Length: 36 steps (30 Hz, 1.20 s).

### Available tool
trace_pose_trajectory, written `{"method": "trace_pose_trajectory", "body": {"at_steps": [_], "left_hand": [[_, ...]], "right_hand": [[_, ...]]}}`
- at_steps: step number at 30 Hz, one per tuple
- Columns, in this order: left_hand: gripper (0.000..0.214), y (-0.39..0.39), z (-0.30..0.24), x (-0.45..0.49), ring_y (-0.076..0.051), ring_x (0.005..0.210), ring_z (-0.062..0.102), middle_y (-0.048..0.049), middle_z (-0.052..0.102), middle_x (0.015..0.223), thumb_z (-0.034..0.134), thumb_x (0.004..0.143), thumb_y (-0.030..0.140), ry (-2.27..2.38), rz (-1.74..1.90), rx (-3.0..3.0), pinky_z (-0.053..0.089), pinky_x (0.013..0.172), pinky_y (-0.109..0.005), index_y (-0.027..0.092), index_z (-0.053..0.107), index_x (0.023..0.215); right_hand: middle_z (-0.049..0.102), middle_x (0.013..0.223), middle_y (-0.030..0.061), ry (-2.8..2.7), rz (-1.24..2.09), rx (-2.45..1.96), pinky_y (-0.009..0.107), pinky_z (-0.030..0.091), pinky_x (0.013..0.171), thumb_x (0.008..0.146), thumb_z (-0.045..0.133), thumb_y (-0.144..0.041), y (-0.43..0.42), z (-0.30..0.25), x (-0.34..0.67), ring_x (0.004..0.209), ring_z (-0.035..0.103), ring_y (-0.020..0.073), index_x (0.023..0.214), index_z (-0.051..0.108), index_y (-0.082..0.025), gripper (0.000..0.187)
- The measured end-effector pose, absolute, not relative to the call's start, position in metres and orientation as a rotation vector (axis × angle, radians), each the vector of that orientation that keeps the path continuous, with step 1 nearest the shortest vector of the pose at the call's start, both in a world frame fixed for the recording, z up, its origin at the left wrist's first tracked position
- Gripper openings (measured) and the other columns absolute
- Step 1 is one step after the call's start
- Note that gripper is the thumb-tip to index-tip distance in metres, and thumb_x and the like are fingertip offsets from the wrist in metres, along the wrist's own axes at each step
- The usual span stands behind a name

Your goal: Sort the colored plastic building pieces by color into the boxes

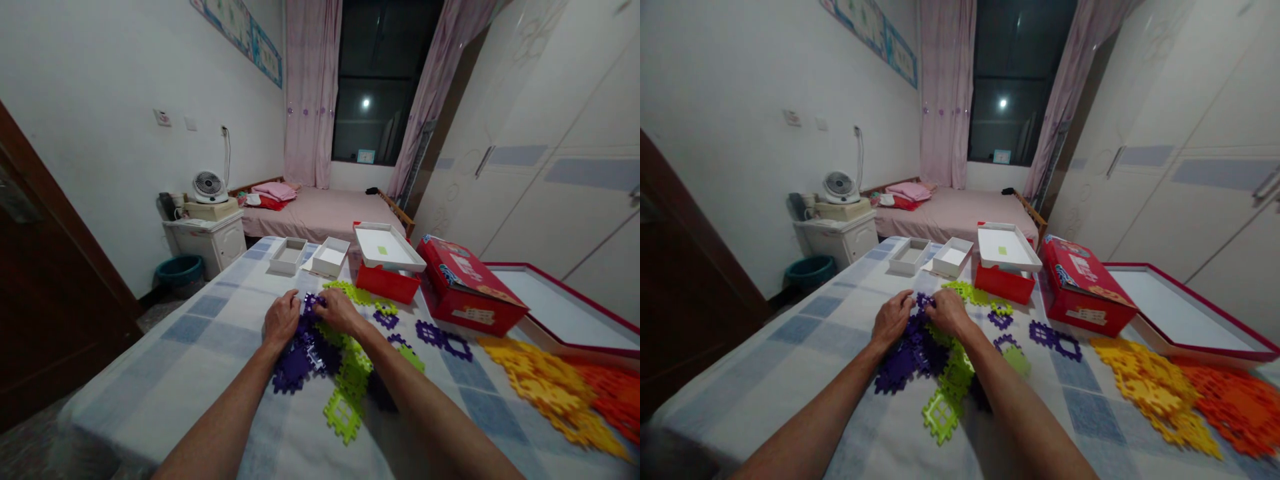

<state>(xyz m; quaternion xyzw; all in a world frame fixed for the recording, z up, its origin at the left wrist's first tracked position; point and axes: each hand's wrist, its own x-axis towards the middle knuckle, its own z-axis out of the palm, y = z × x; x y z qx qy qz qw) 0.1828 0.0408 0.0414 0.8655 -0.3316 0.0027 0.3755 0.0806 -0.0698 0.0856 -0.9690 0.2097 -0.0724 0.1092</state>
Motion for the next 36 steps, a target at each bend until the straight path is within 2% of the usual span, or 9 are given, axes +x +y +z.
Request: {"method": "trace_pose_trajectory", "body": {"at_steps": [4, 10, 13, 16, 21, 26, 32, 34, 36], "left_hand": [[0.039, 0.042, 0.042, 0.183, -0.027, 0.102, 0.064, -0.0130, 0.068, 0.111, 0.038, 0.089, 0.023, -0.834, -0.026, 2.230, 0.046, 0.091, -0.038, 0.017, 0.063, 0.118], [0.046, 0.042, 0.039, 0.189, -0.026, 0.089, 0.067, -0.0131, 0.071, 0.096, 0.029, 0.090, 0.026, -0.781, 0.002, 2.201, 0.047, 0.083, -0.038, 0.016, 0.057, 0.125], [0.046, 0.042, 0.039, 0.191, -0.023, 0.075, 0.066, -0.0104, 0.070, 0.084, 0.030, 0.088, 0.031, -0.724, -0.026, 2.074, 0.048, 0.076, -0.035, 0.015, 0.059, 0.120], [0.047, 0.042, 0.039, 0.193, -0.019, 0.059, 0.062, -0.0077, 0.068, 0.079, 0.032, 0.084, 0.036, -0.620, -0.113, 1.833, 0.049, 0.064, -0.033, 0.013, 0.058, 0.116], [0.047, 0.040, 0.041, 0.193, -0.014, 0.055, 0.058, -0.0060, 0.064, 0.081, 0.034, 0.082, 0.044, -0.502, -0.196, 1.524, 0.043, 0.047, -0.025, 0.013, 0.056, 0.108], [0.049, 0.038, 0.036, 0.197, -0.013, 0.056, 0.057, -0.0061, 0.064, 0.077, 0.032, 0.083, 0.048, -0.494, -0.181, 1.503, 0.042, 0.048, -0.023, 0.013, 0.058, 0.104], [0.066, 0.036, 0.029, 0.197, -0.015, 0.057, 0.057, -0.0083, 0.065, 0.076, 0.031, 0.081, 0.066, -0.564, -0.196, 1.554, 0.045, 0.050, -0.026, 0.011, 0.060, 0.101], [0.071, 0.035, 0.028, 0.197, -0.015, 0.058, 0.058, -0.0089, 0.065, 0.075, 0.031, 0.079, 0.072, -0.577, -0.205, 1.567, 0.045, 0.050, -0.026, 0.011, 0.061, 0.100], [0.075, 0.035, 0.027, 0.197, -0.016, 0.059, 0.058, -0.0092, 0.066, 0.075, 0.030, 0.077, 0.075, -0.585, -0.207, 1.575, 0.045, 0.051, -0.027, 0.011, 0.061, 0.100]], "right_hand": [[0.066, 0.099, 0.0118, 0.572, -0.156, -2.886, 0.032, 0.036, 0.081, 0.084, 0.053, -0.027, -0.060, 0.078, 0.083, 0.103, 0.053, 0.0242, 0.096, 0.066, -0.016, 0.021], [0.059, 0.116, 0.0152, 0.578, -0.196, -2.884, 0.039, 0.035, 0.090, 0.084, 0.054, -0.029, -0.058, 0.071, 0.089, 0.111, 0.048, 0.0273, 0.123, 0.055, -0.017, 0.042], [0.057, 0.113, 0.0165, 0.568, -0.215, -2.870, 0.039, 0.037, 0.088, 0.083, 0.057, -0.032, -0.058, 0.070, 0.090, 0.107, 0.050, 0.0280, 0.120, 0.059, -0.017, 0.041], [0.057, 0.108, 0.0129, 0.498, -0.269, -2.850, 0.037, 0.037, 0.090, 0.084, 0.055, -0.027, -0.055, 0.071, 0.090, 0.103, 0.052, 0.0240, 0.115, 0.063, -0.020, 0.033], [0.055, 0.104, 0.0087, 0.454, -0.428, -2.762, 0.030, 0.038, 0.088, 0.090, 0.046, -0.020, -0.052, 0.072, 0.090, 0.098, 0.053, 0.0183, 0.115, 0.061, -0.021, 0.029], [0.057, 0.096, 0.0054, 0.565, -0.790, -2.381, 0.028, 0.042, 0.082, 0.083, 0.052, -0.016, -0.080, 0.085, 0.045, 0.090, 0.055, 0.0172, 0.108, 0.063, -0.017, 0.027], [0.061, 0.087, 0.0063, 1.045, -0.780, -2.403, 0.032, 0.044, 0.077, 0.080, 0.049, -0.026, -0.159, 0.081, -0.075, 0.085, 0.058, 0.0207, 0.099, 0.064, -0.016, 0.027], [0.063, 0.088, 0.0078, 1.192, -0.706, -2.454, 0.034, 0.045, 0.079, 0.079, 0.049, -0.029, -0.179, 0.072, -0.107, 0.086, 0.059, 0.0228, 0.103, 0.064, -0.015, 0.032], [0.063, 0.101, 0.0123, 1.297, -0.703, -2.528, 0.037, 0.045, 0.083, 0.077, 0.050, -0.030, -0.190, 0.065, -0.125, 0.096, 0.058, 0.0264, 0.116, 0.059, -0.012, 0.044]]}}
